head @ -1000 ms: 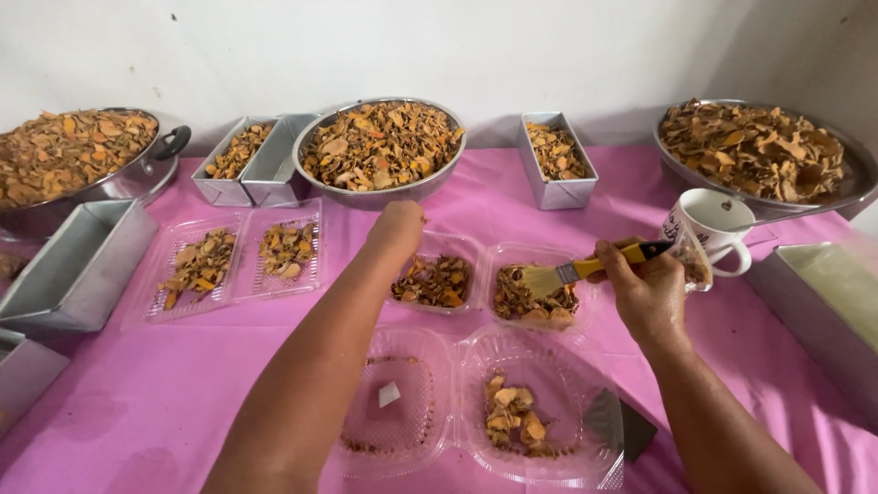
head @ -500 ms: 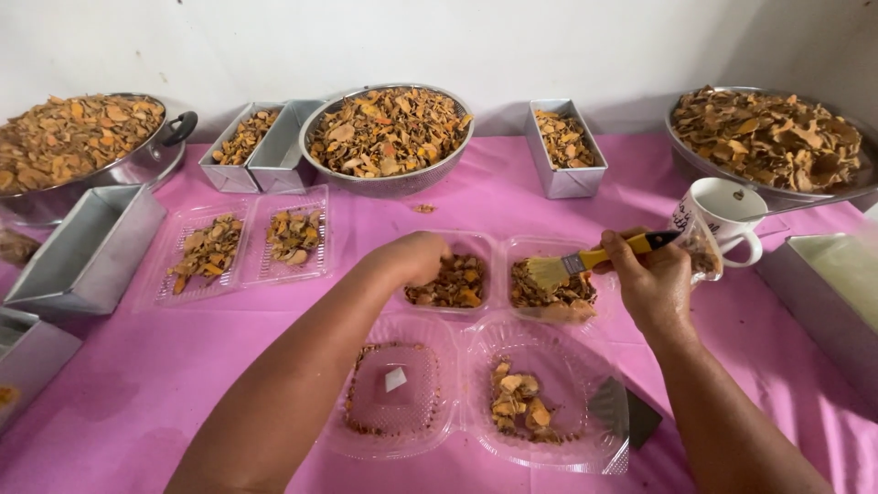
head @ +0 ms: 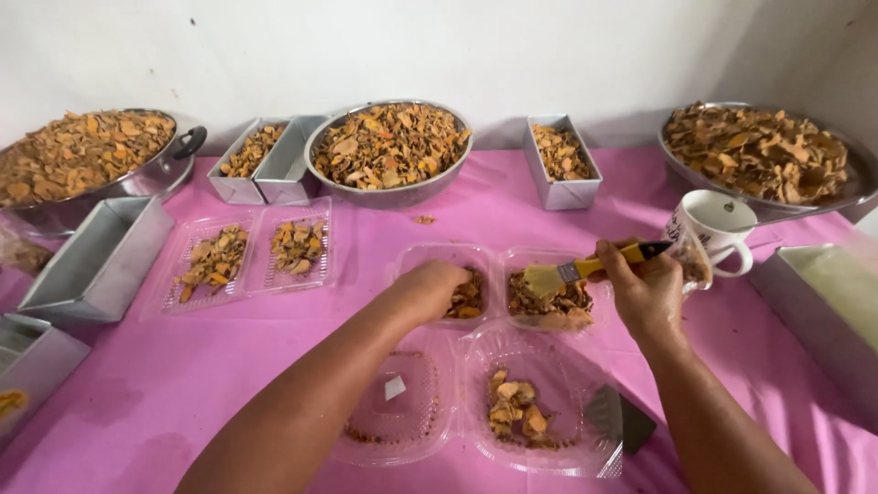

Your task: The person uses a brush to spread and level a mixture of dried flakes and nuts into clear plastic containers. The person repeatedly scoops the mixture from bowls and metal trays, then brushes it into the containers on a pink tablecloth.

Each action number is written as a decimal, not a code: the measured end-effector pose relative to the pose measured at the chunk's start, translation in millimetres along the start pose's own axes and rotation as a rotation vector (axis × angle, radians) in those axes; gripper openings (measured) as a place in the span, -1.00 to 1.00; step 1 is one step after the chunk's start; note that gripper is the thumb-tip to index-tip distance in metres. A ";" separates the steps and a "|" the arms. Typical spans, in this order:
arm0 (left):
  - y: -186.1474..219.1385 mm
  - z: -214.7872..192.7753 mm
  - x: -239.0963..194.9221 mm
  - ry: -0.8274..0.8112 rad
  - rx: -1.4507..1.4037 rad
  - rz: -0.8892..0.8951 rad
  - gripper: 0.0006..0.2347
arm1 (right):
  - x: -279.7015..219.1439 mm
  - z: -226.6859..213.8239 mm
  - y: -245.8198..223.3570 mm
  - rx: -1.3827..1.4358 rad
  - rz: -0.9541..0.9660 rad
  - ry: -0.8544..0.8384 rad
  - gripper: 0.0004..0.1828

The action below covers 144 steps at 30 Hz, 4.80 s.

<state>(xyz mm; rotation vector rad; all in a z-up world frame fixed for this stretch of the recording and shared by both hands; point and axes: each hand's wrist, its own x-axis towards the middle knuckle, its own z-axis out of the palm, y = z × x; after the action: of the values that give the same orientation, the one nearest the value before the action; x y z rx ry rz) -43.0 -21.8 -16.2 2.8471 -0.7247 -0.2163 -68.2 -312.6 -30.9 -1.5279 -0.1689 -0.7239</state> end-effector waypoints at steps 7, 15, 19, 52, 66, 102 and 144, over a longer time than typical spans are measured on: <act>-5.1 -33.0 -6.3 0.128 -0.155 -0.056 -0.69 | -2.1 2.2 -8.1 -0.007 -0.064 -0.010 -0.84; -19.5 -36.0 -7.3 0.180 -0.306 -0.182 -0.59 | -2.4 31.7 -34.9 0.120 -0.046 -0.089 -0.84; -3.6 -48.5 -19.6 0.188 -0.410 -0.212 -0.57 | 6.2 63.3 -35.2 0.203 0.005 -0.140 -0.81; -54.7 -2.7 5.2 0.412 -1.455 -0.380 -0.38 | -2.1 92.3 -21.6 0.210 0.589 -0.112 -0.70; -41.9 -13.5 -12.3 0.417 -1.448 -0.393 -0.37 | 5.4 101.1 -46.9 0.364 0.485 -0.003 -0.68; -33.5 -13.8 -18.7 0.589 -1.336 -0.331 -0.43 | -14.3 102.9 -54.4 0.369 0.613 -0.055 -0.67; 170.1 -87.6 -98.2 -0.447 -0.516 -0.393 -0.67 | 20.6 10.1 -10.0 0.428 0.525 -0.014 -0.79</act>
<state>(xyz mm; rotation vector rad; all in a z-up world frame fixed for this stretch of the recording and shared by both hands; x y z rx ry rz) -189.6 -107.3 116.0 2.4170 -0.1207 -0.9648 -53.9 -308.6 -10.8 -1.0963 0.0666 -0.2349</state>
